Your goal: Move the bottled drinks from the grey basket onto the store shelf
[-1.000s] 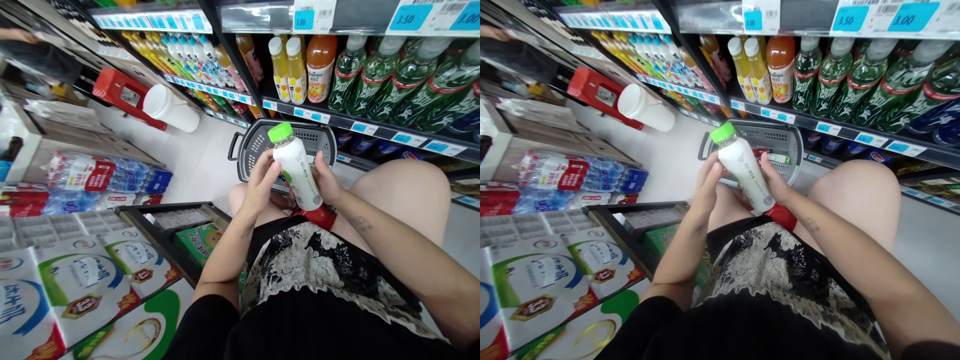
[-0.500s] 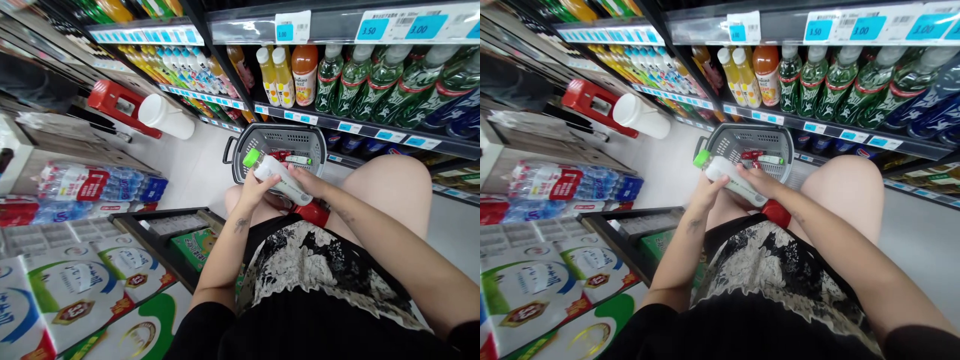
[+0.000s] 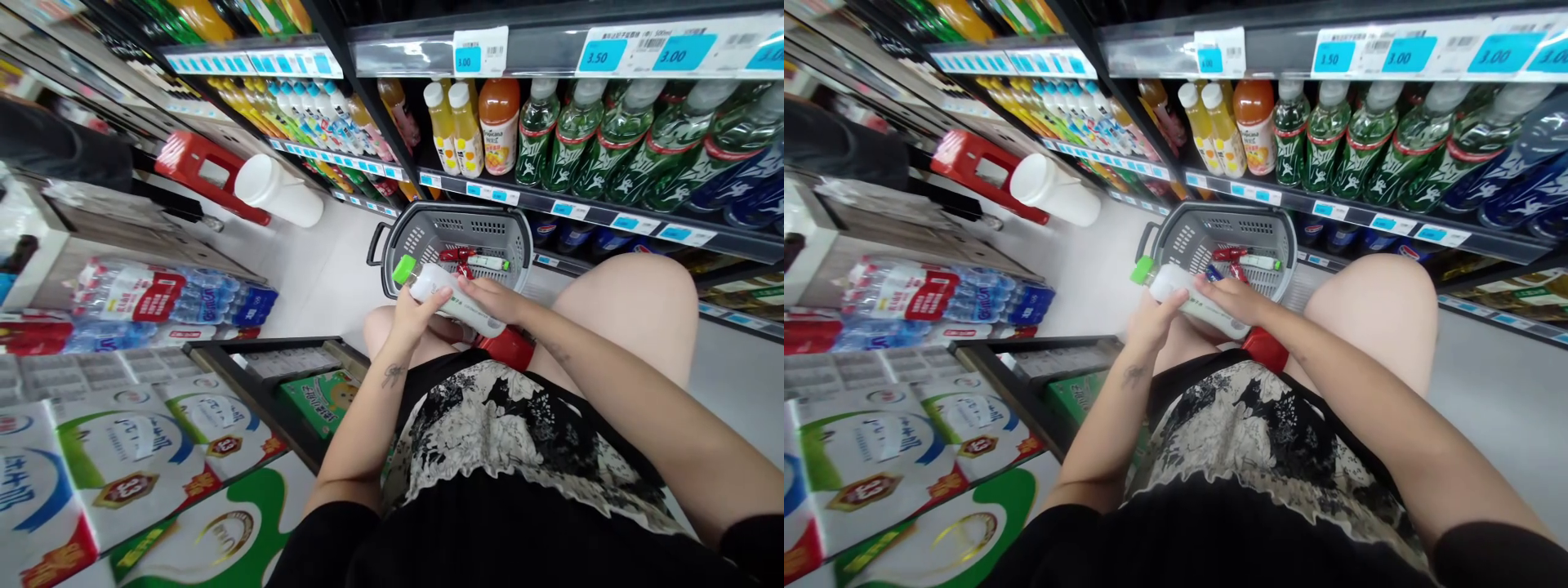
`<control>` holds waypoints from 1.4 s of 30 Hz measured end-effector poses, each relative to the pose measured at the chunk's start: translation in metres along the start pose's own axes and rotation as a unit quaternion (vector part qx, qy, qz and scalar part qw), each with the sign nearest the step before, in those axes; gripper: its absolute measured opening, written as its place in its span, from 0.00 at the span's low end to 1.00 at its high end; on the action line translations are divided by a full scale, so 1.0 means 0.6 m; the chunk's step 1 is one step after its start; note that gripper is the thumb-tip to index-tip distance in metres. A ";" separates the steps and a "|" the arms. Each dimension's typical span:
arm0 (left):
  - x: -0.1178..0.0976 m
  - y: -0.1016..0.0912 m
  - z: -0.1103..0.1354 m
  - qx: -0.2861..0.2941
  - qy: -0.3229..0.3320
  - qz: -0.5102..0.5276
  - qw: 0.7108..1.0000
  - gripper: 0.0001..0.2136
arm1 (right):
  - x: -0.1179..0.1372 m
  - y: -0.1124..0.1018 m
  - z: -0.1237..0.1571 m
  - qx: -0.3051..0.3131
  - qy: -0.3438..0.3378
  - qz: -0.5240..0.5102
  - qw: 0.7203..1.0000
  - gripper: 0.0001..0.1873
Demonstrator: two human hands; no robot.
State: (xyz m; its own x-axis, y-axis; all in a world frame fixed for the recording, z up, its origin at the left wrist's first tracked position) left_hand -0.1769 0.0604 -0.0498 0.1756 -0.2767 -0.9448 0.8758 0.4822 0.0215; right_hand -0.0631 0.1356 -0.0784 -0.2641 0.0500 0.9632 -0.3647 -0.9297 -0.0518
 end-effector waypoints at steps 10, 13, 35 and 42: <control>-0.010 0.027 -0.013 0.022 -0.017 -0.028 0.999 0.26 | -0.007 -0.025 0.016 -0.017 0.008 -0.021 1.000 0.45; -0.003 0.038 -0.022 0.048 -0.045 -0.006 0.998 0.29 | -0.014 -0.038 0.015 -0.035 0.005 -0.007 0.999 0.45; -0.076 0.078 -0.038 0.099 0.055 0.023 0.993 0.22 | 0.001 -0.002 0.014 0.120 -0.015 -0.439 0.890 0.53; -0.054 0.129 -0.029 0.148 -0.036 -0.001 0.988 0.27 | 0.000 0.005 0.006 0.120 -0.025 -0.418 0.900 0.62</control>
State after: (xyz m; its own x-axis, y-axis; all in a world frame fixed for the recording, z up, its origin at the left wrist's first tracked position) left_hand -0.1228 0.1209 -0.0231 0.1961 -0.3415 -0.9192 0.9675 0.2200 0.1246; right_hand -0.0609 0.1313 -0.0777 0.0547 0.7579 0.6501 -0.2124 -0.6273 0.7493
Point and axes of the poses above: each hand's wrist, its own z-axis away from the middle knuckle, its own y-axis out of the palm, x = y × z, the point moved 8 cm from there along -z, towards the middle knuckle, and after that the axes turned 2 degrees about -y, right-handed, at the moved point
